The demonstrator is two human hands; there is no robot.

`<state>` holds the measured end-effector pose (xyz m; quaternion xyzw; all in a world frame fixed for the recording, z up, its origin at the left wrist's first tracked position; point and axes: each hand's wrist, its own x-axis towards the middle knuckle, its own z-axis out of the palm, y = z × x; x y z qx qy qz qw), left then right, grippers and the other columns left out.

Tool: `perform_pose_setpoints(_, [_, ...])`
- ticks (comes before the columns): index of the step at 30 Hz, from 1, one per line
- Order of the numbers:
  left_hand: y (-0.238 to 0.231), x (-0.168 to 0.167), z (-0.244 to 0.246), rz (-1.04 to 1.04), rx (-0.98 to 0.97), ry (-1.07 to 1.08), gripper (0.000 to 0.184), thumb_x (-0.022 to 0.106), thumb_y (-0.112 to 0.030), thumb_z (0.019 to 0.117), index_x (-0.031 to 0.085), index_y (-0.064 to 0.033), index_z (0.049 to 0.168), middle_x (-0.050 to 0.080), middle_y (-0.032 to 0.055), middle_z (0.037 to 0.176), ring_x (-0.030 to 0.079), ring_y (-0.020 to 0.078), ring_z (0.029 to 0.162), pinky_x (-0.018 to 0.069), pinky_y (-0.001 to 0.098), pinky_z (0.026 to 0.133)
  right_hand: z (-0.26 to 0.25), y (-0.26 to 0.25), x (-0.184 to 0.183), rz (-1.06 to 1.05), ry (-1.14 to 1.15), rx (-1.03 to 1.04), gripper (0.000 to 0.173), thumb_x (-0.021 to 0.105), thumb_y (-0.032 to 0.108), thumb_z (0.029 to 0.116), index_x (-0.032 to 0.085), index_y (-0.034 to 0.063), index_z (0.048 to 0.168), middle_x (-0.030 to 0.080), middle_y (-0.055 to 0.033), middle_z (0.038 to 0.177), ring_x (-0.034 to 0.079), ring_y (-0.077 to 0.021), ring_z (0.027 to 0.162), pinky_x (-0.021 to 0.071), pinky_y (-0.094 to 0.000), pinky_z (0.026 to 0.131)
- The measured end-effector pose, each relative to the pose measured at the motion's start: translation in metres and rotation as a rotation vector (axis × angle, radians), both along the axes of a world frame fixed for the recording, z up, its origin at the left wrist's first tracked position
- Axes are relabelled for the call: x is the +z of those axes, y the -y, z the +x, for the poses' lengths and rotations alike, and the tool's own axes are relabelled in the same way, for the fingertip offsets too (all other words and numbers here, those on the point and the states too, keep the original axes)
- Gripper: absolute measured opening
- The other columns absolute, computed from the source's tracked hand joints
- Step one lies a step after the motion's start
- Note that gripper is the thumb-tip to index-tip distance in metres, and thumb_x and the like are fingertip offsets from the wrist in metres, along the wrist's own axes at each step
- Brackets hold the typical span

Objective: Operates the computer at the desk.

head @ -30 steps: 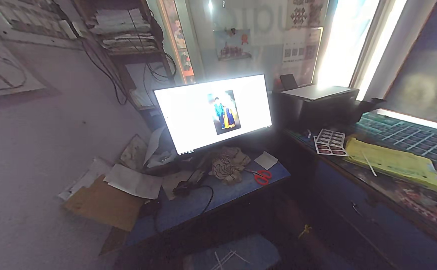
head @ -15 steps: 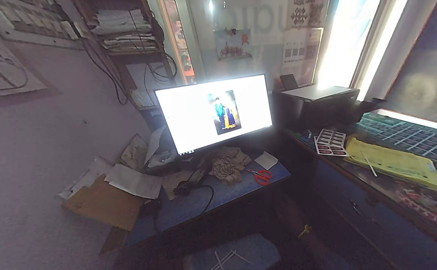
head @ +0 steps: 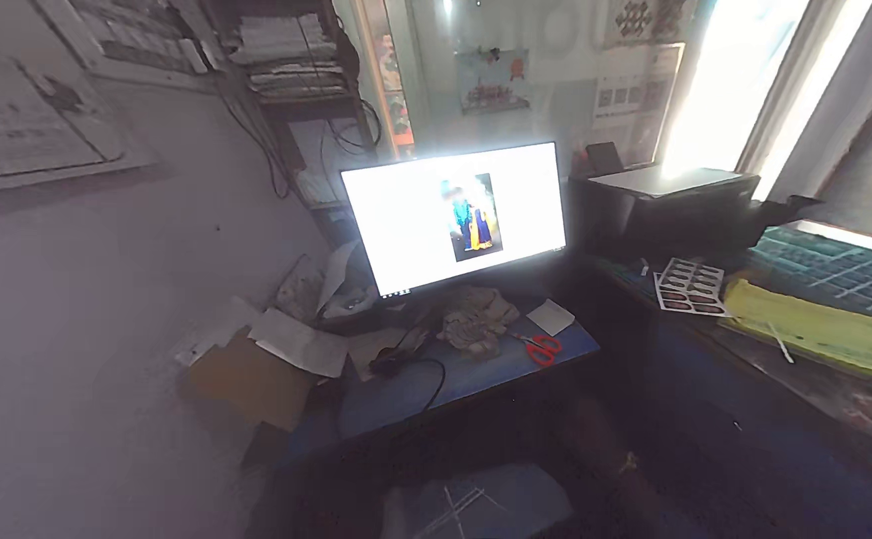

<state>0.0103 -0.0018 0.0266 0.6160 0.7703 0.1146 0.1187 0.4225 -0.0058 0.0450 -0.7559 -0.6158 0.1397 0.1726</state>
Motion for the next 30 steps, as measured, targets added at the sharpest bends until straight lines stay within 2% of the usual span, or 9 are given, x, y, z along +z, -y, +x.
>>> perform_pose_setpoints(2, [-0.002,-0.008,-0.003,0.037,0.000,-0.026,0.046,0.049,-0.033,0.1053,0.063,-0.0016,0.135,0.062,0.0242,0.137,0.057,0.0408,0.132,0.0439,0.0589,0.110,0.000,-0.003,-0.003,-0.017,0.030,-0.009,0.054,0.061,0.030,0.0965,0.055,0.0083,0.146,0.061,-0.0184,0.141,0.060,-0.0342,0.129,0.0485,-0.0536,0.108])
perform_pose_setpoints(6, [-0.014,-0.026,-0.011,0.273,0.039,0.026,0.060,0.055,-0.046,0.1026,0.057,0.0029,0.138,0.057,0.0279,0.141,0.053,0.0420,0.135,0.0429,0.0582,0.112,0.008,-0.006,-0.025,0.073,0.009,-0.058,0.057,0.058,0.037,0.0984,0.054,0.0045,0.146,0.059,-0.0203,0.143,0.057,-0.0344,0.133,0.0458,-0.0530,0.112])
perform_pose_setpoints(8, [-0.016,-0.023,-0.010,0.276,0.063,0.036,0.062,0.056,-0.048,0.1016,0.059,0.0024,0.137,0.058,0.0267,0.140,0.054,0.0410,0.133,0.0444,0.0579,0.111,0.007,-0.006,-0.023,0.092,0.033,-0.062,0.058,0.057,0.037,0.0992,0.052,0.0062,0.148,0.055,-0.0189,0.148,0.055,-0.0333,0.136,0.0446,-0.0514,0.114])
perform_pose_setpoints(12, [-0.015,-0.017,-0.008,0.251,0.063,0.047,0.056,0.057,-0.043,0.1019,0.061,0.0026,0.134,0.059,0.0269,0.139,0.055,0.0411,0.132,0.0439,0.0579,0.111,0.013,-0.008,-0.032,0.113,0.118,-0.014,0.058,0.051,0.037,0.1021,0.049,0.0061,0.151,0.047,-0.0182,0.156,0.047,-0.0328,0.144,0.0391,-0.0489,0.119])
perform_pose_setpoints(18, [-0.014,-0.021,-0.010,0.247,0.019,0.082,0.058,0.052,-0.044,0.1044,0.057,0.0021,0.140,0.057,0.0263,0.142,0.052,0.0401,0.137,0.0403,0.0557,0.115,0.015,-0.007,-0.041,0.202,0.145,0.004,0.058,0.051,0.035,0.1017,0.045,0.0138,0.156,0.046,-0.0167,0.158,0.048,-0.0335,0.144,0.0413,-0.0504,0.117])
perform_pose_setpoints(20, [-0.014,-0.019,-0.009,0.226,0.014,0.096,0.057,0.051,-0.042,0.1050,0.056,0.0015,0.141,0.058,0.0256,0.142,0.053,0.0396,0.136,0.0410,0.0553,0.115,0.015,-0.005,-0.038,0.216,0.143,0.015,0.056,0.053,0.034,0.1009,0.049,0.0155,0.153,0.048,-0.0164,0.156,0.049,-0.0342,0.142,0.0428,-0.0508,0.115])
perform_pose_setpoints(26, [-0.014,-0.022,-0.010,0.219,0.009,0.097,0.057,0.051,-0.043,0.1051,0.056,0.0007,0.141,0.058,0.0257,0.142,0.054,0.0392,0.136,0.0414,0.0542,0.115,0.016,-0.004,-0.037,0.182,0.199,0.076,0.050,0.049,0.036,0.1027,0.057,0.0139,0.147,0.050,-0.0135,0.156,0.045,-0.0318,0.146,0.0378,-0.0486,0.120])
perform_pose_setpoints(30, [-0.016,-0.027,-0.011,0.234,-0.010,0.090,0.057,0.051,-0.044,0.1048,0.058,0.0002,0.140,0.058,0.0257,0.141,0.054,0.0391,0.135,0.0414,0.0549,0.114,0.016,-0.003,-0.033,0.156,0.229,0.068,0.052,0.052,0.034,0.1011,0.053,0.0157,0.150,0.050,-0.0151,0.155,0.046,-0.0325,0.145,0.0393,-0.0489,0.118])
